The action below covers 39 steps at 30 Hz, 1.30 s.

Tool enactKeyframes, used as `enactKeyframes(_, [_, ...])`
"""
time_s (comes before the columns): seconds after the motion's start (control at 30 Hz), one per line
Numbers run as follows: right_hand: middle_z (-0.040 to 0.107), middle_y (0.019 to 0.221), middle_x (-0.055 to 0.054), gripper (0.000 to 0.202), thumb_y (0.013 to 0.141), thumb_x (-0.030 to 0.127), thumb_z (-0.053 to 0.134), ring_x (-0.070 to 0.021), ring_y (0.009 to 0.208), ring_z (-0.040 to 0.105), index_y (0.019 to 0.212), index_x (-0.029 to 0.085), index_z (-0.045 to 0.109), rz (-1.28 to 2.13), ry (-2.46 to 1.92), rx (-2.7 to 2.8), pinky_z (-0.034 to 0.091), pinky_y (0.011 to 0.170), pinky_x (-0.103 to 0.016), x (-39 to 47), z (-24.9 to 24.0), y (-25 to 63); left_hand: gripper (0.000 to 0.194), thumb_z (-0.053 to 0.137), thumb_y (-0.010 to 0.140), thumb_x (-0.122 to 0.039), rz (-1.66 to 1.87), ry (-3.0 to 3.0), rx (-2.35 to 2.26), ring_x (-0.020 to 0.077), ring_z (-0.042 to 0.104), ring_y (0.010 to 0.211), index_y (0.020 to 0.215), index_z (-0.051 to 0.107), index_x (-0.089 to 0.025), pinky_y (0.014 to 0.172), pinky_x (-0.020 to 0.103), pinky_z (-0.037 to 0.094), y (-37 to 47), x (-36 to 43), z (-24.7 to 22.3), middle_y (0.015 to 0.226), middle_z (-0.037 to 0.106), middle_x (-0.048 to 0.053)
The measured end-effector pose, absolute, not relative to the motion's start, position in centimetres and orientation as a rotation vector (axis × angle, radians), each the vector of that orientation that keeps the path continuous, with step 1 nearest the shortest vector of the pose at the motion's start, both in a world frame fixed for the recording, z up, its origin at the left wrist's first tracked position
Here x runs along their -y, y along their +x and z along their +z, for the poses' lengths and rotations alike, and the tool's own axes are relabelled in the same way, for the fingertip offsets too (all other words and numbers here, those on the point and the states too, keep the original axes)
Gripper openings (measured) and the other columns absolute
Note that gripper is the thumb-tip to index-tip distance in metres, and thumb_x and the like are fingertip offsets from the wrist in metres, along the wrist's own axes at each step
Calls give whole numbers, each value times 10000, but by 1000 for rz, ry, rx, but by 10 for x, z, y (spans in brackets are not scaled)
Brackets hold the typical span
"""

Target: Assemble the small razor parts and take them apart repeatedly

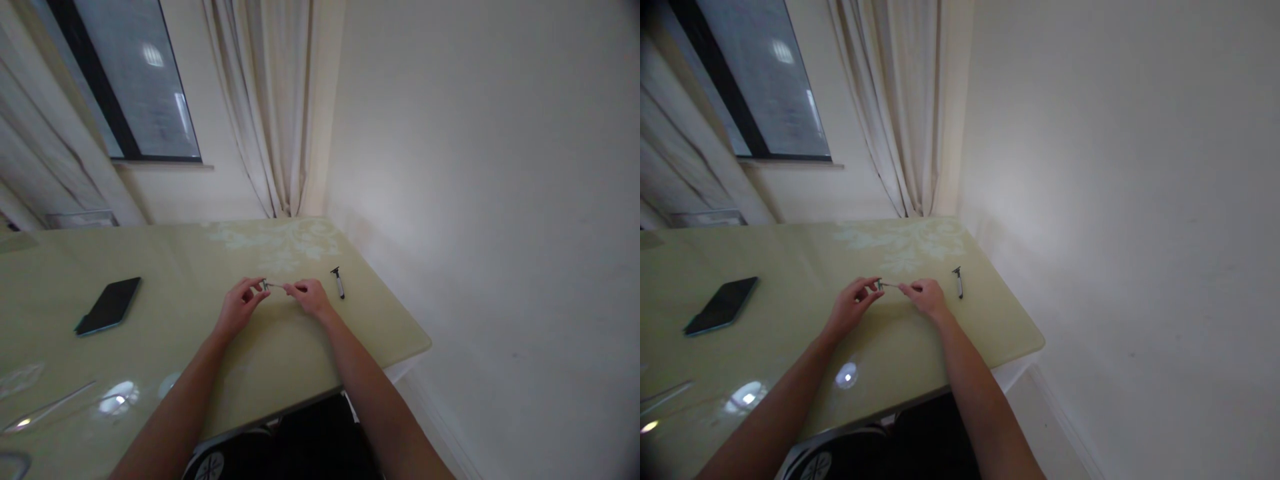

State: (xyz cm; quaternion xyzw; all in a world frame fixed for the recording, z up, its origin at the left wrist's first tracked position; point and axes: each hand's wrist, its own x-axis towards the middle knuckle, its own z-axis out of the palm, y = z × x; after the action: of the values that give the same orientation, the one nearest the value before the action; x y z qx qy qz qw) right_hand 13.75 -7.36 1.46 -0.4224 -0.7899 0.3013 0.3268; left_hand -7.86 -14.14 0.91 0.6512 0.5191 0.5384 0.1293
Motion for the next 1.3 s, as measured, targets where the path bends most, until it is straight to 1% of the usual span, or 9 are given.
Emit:
enactKeyframes(0.13, [655, 655, -12, 541, 915, 652, 578, -119, 605, 526, 824, 181, 828, 798, -1028, 2096, 312, 572, -250, 73, 14, 138, 360, 716, 859, -458, 1558, 1874, -1516, 94, 473, 558, 1126, 712, -217, 519, 226, 426, -78, 142, 9, 878, 649, 9])
enactKeyframes(0.27, [639, 622, -10, 548, 918, 652, 572, -120, 586, 508, 814, 180, 827, 752, -1088, 2071, 303, 562, -251, 71, 12, 138, 358, 719, 855, -461, 1561, 1860, -1518, 90, 469, 547, 1109, 715, -211, 507, 221, 421, -78, 142, 10, 868, 645, 9])
enactKeyframes(0.37, [661, 651, -14, 526, 921, 636, 581, -118, 595, 520, 848, 180, 833, 815, -1025, 2085, 313, 565, -243, 70, 11, 137, 358, 711, 860, -467, 1580, 1862, -1508, 90, 465, 543, 1109, 712, -210, 503, 221, 420, -77, 142, 11, 861, 646, 10])
enactKeyframes(0.53, [626, 590, -4, 545, 920, 646, 577, -113, 566, 503, 850, 172, 836, 814, -1085, 2049, 303, 552, -240, 69, 10, 138, 364, 716, 851, -486, 1581, 1875, -1506, 93, 470, 543, 1094, 714, -215, 504, 225, 426, -77, 143, 12, 854, 655, 12])
enactKeyframes(0.77, [626, 592, -8, 560, 929, 645, 562, -115, 575, 505, 840, 166, 838, 810, -1081, 2058, 300, 565, -244, 69, 11, 138, 361, 721, 851, -472, 1567, 1900, -1492, 85, 465, 533, 1104, 715, -215, 500, 222, 425, -78, 141, 9, 853, 656, 7])
enactKeyframes(0.93, [669, 656, -20, 548, 930, 639, 565, -118, 607, 535, 849, 169, 836, 840, -993, 2048, 329, 585, -240, 71, 12, 138, 357, 727, 857, -456, 1590, 1931, -1493, 87, 470, 542, 1118, 714, -213, 526, 229, 437, -78, 141, 10, 853, 659, 4])
enactKeyframes(1.03, [652, 626, -20, 563, 922, 651, 567, -125, 601, 533, 828, 163, 833, 786, -1084, 2014, 323, 581, -247, 71, 13, 139, 348, 731, 852, -462, 1577, 1948, -1496, 86, 467, 535, 1096, 719, -214, 523, 231, 434, -77, 141, 11, 846, 659, 1])
enactKeyframes(1.17, [659, 642, -20, 563, 933, 647, 554, -120, 602, 534, 849, 168, 835, 833, -1012, 2041, 322, 584, -244, 71, 14, 138, 361, 726, 853, -472, 1580, 1930, -1508, 86, 465, 534, 1105, 714, -213, 515, 227, 427, -77, 142, 11, 846, 658, 5])
enactKeyframes(1.3, [616, 583, -7, 564, 922, 652, 566, -123, 576, 515, 800, 167, 827, 801, -1118, 2003, 304, 568, -250, 71, 14, 138, 362, 723, 847, -492, 1569, 1933, -1504, 87, 461, 529, 1081, 719, -216, 515, 227, 429, -76, 142, 12, 825, 655, 5])
